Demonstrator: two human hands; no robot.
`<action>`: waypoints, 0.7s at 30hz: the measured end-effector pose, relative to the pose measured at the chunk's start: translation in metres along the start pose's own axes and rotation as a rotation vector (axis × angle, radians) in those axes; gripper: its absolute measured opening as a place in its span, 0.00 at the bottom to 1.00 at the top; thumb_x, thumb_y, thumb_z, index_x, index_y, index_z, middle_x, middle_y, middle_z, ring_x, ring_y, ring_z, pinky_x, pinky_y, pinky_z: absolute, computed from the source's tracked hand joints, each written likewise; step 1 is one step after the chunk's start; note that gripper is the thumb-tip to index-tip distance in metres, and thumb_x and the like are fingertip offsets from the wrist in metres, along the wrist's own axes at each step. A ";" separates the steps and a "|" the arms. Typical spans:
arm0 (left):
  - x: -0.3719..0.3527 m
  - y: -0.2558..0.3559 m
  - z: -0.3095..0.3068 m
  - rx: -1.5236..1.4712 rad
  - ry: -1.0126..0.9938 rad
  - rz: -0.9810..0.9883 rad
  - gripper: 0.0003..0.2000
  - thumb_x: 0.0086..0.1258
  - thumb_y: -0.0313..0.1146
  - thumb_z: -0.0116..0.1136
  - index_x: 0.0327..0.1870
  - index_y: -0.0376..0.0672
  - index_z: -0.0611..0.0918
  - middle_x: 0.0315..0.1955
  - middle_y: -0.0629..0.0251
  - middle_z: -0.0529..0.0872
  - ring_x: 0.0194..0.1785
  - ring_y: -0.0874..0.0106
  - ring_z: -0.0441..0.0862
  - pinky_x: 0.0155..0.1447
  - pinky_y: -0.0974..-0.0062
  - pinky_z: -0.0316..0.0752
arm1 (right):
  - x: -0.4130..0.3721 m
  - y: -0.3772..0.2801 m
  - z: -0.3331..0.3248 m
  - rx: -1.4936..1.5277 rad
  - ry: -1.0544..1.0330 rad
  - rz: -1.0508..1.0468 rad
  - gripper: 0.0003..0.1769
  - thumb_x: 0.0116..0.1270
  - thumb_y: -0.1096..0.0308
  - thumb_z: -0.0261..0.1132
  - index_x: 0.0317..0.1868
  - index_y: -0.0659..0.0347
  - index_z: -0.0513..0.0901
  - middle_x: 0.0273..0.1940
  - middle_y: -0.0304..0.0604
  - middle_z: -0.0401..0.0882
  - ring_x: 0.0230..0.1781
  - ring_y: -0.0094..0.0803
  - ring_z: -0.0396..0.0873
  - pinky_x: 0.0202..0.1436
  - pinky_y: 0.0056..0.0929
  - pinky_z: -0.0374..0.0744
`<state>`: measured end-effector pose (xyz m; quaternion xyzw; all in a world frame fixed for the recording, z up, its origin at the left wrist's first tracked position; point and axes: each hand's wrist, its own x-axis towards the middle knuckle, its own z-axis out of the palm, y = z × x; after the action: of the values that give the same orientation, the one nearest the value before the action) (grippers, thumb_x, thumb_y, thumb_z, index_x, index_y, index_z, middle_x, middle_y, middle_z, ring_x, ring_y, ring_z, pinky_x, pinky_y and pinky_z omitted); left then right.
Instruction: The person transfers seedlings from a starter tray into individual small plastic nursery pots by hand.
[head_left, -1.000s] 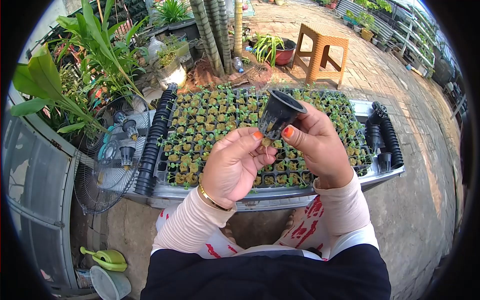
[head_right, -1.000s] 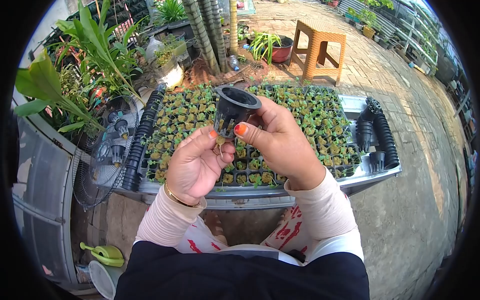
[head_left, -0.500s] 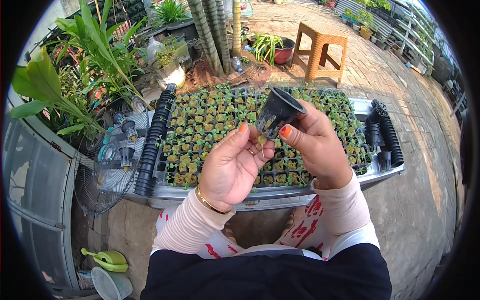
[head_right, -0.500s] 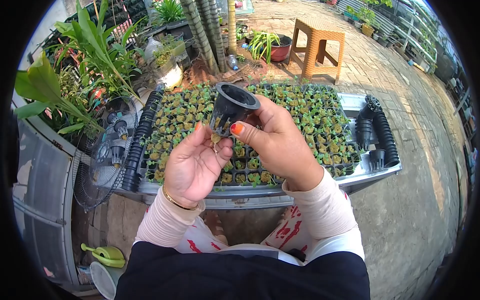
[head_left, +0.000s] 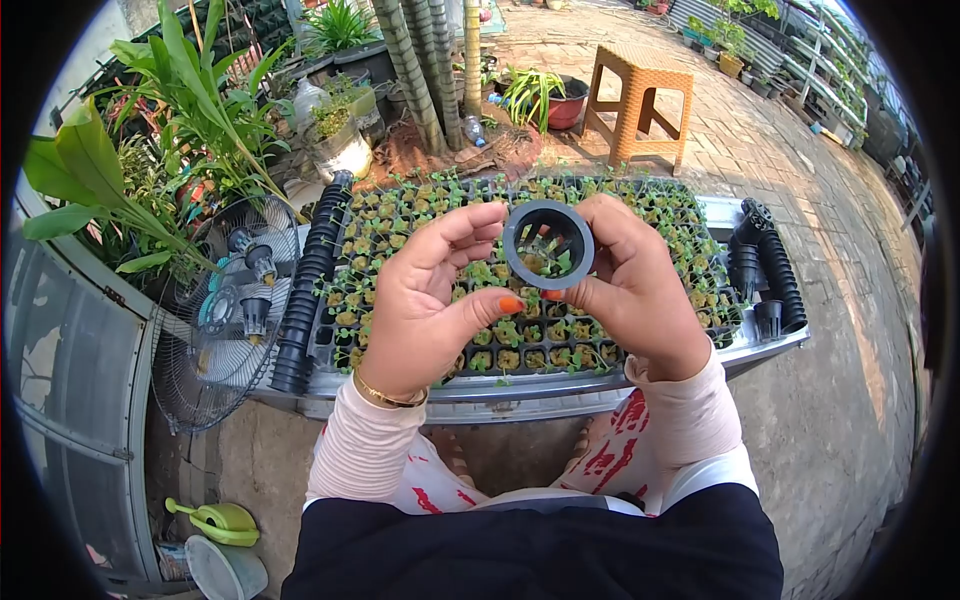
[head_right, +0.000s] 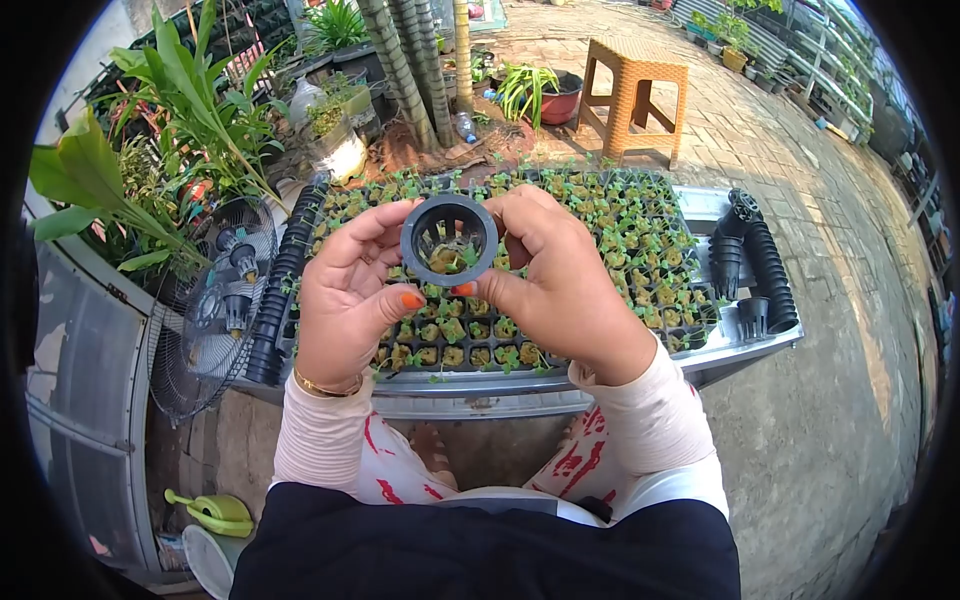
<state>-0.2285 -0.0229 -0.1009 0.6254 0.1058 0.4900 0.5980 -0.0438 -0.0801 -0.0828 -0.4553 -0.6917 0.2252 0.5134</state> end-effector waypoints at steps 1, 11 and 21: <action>0.000 -0.001 -0.001 0.150 -0.018 0.119 0.27 0.53 0.25 0.68 0.55 0.33 0.72 0.52 0.59 0.76 0.54 0.71 0.74 0.59 0.72 0.69 | -0.001 -0.002 0.003 -0.073 0.052 -0.060 0.19 0.45 0.76 0.70 0.41 0.64 0.77 0.31 0.42 0.71 0.28 0.29 0.69 0.30 0.25 0.69; -0.006 -0.001 0.000 0.549 -0.052 0.326 0.28 0.48 0.19 0.69 0.53 0.34 0.72 0.49 0.56 0.79 0.51 0.69 0.78 0.56 0.72 0.73 | -0.005 -0.016 0.009 -0.315 0.145 -0.305 0.21 0.41 0.82 0.67 0.41 0.63 0.77 0.33 0.46 0.72 0.34 0.42 0.73 0.36 0.33 0.72; -0.001 -0.001 -0.001 0.566 0.004 0.401 0.25 0.44 0.17 0.66 0.48 0.38 0.77 0.42 0.59 0.82 0.47 0.67 0.80 0.53 0.73 0.73 | -0.006 -0.009 0.002 -0.030 0.020 -0.127 0.22 0.48 0.79 0.63 0.48 0.64 0.76 0.31 0.39 0.70 0.27 0.25 0.66 0.31 0.22 0.68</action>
<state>-0.2295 -0.0223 -0.1029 0.7737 0.1136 0.5503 0.2926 -0.0491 -0.0890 -0.0798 -0.4203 -0.7173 0.1771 0.5267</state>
